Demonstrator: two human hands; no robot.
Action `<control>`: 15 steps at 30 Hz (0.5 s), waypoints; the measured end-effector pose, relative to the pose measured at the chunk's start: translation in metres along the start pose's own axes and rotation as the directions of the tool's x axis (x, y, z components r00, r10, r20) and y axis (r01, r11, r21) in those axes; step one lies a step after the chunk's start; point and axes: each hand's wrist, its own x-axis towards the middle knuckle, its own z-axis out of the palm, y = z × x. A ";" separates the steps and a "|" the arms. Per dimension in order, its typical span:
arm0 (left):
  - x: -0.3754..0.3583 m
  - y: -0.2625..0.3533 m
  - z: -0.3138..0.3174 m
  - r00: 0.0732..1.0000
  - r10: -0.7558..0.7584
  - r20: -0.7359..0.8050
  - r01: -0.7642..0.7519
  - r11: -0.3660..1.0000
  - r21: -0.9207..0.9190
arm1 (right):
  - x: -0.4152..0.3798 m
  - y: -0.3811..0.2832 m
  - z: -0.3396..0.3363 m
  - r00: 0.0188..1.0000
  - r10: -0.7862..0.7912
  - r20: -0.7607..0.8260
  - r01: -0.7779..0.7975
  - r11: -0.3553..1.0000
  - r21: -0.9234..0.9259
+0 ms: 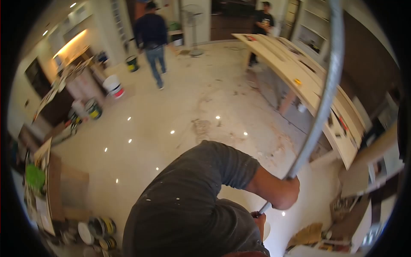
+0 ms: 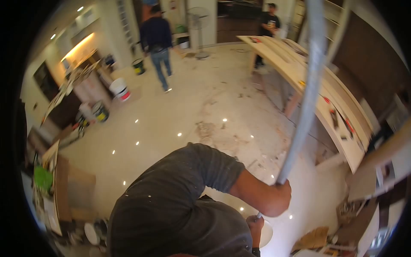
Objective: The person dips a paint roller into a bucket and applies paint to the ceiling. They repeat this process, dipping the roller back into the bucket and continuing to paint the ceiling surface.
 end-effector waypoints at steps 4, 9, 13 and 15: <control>-0.060 0.003 0.018 0.996 -0.075 -0.045 0.073 0.996 -0.056 | -0.005 -0.010 0.018 0.986 0.121 0.118 -0.128 0.991 0.048; -0.189 -0.044 0.007 0.817 -0.371 -0.442 0.457 0.883 0.105 | 0.017 -0.038 0.055 0.969 0.090 0.231 -0.066 0.992 -0.111; -0.266 -0.071 0.020 0.601 -0.724 -0.339 0.785 0.613 0.084 | 0.024 -0.047 0.064 0.957 0.045 0.285 0.013 0.980 -0.198; -0.296 -0.079 0.038 0.586 -0.630 -0.510 0.692 0.716 -0.089 | 0.025 -0.054 0.064 0.952 -0.025 0.305 0.100 0.968 -0.231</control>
